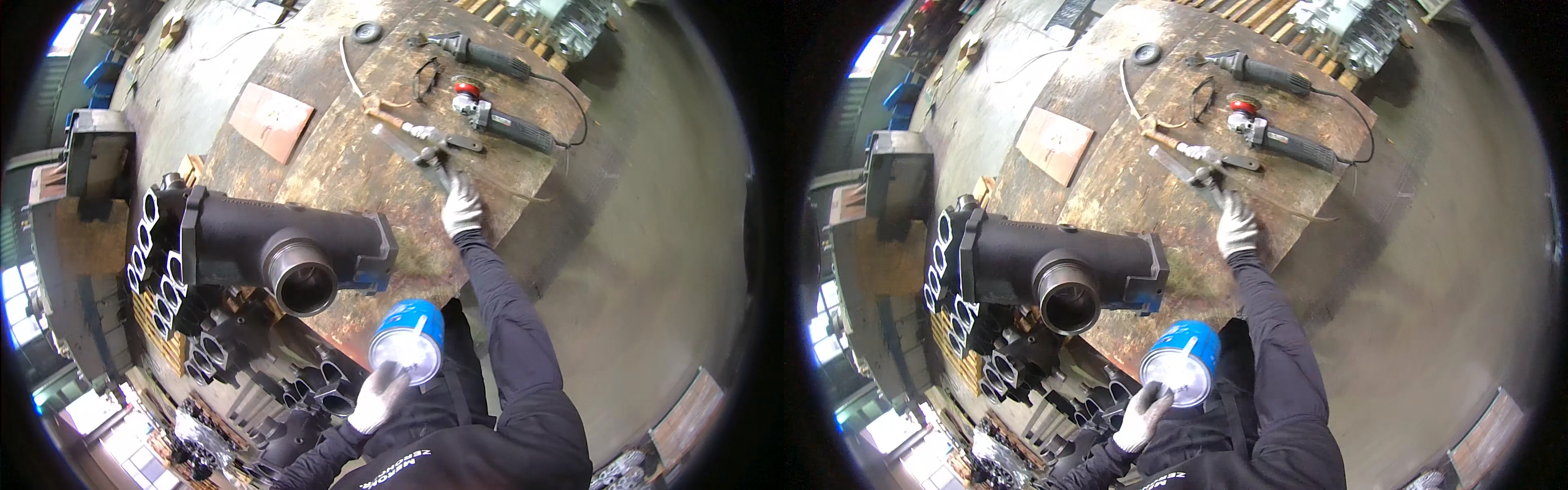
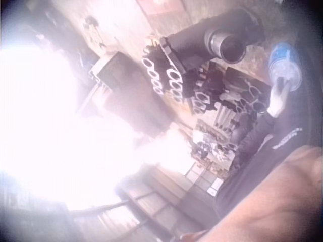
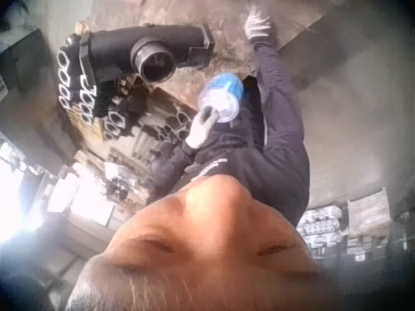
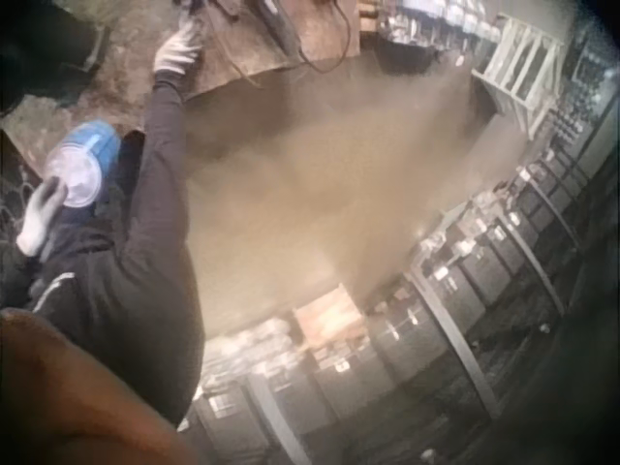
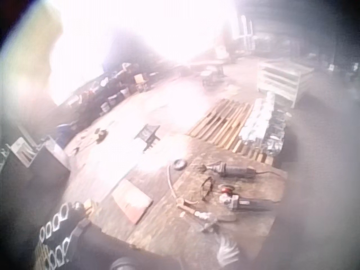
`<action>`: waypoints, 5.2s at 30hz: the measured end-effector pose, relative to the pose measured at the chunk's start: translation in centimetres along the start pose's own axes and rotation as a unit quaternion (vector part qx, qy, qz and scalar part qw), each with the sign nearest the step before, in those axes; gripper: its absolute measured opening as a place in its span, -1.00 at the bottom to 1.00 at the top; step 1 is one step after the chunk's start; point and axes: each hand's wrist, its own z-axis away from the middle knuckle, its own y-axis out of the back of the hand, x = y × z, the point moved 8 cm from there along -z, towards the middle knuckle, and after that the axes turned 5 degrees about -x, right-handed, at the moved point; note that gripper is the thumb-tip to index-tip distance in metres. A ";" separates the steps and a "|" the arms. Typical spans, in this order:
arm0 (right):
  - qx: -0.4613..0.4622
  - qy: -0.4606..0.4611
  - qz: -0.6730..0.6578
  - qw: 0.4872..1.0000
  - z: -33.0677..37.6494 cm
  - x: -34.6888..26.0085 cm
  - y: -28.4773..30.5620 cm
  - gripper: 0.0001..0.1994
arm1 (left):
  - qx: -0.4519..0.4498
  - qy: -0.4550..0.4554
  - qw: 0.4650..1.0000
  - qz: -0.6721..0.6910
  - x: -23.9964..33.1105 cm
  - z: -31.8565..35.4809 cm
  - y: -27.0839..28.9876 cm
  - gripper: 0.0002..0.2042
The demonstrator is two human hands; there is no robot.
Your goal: The person opens a paint can and a tube of sealant, then mixes the contents on a red board using a putty knife. The mixed compound is prepared on the board while metal engine blocks are visible nearby.
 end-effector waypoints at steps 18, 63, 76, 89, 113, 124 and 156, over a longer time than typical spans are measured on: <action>0.088 -0.122 -0.264 0.953 17.0 8.5 20.4 -0.53 | 0.140 -0.244 0.942 -0.185 17.2 -15.0 -7.6 -0.60; 0.139 -0.226 -0.529 0.806 31.6 -14.9 19.3 -0.58 | 0.318 -0.304 0.879 -0.182 -2.7 9.1 38.4 -0.76; 0.259 -0.307 -0.567 0.719 26.9 -24.4 20.5 -0.88 | 0.179 -0.436 0.856 -0.212 19.2 -0.8 41.7 -0.64; 0.277 -0.179 -0.415 0.848 26.1 -38.3 26.3 -0.84 | 0.285 -0.259 0.862 -0.329 9.6 -4.4 54.8 -0.60; 0.267 -0.386 -0.250 0.847 15.1 -36.0 26.9 -0.51 | 0.154 -0.302 0.843 -0.418 30.4 -40.5 63.6 -0.28; 0.029 -0.562 -0.079 0.823 14.8 -6.4 27.5 -0.61 | 0.115 -0.276 0.834 -0.464 39.9 -50.1 56.1 0.18; -0.149 -0.427 -0.143 0.880 3.8 -8.8 19.7 -0.64 | 0.136 -0.216 0.599 -0.759 33.3 -48.2 53.4 0.25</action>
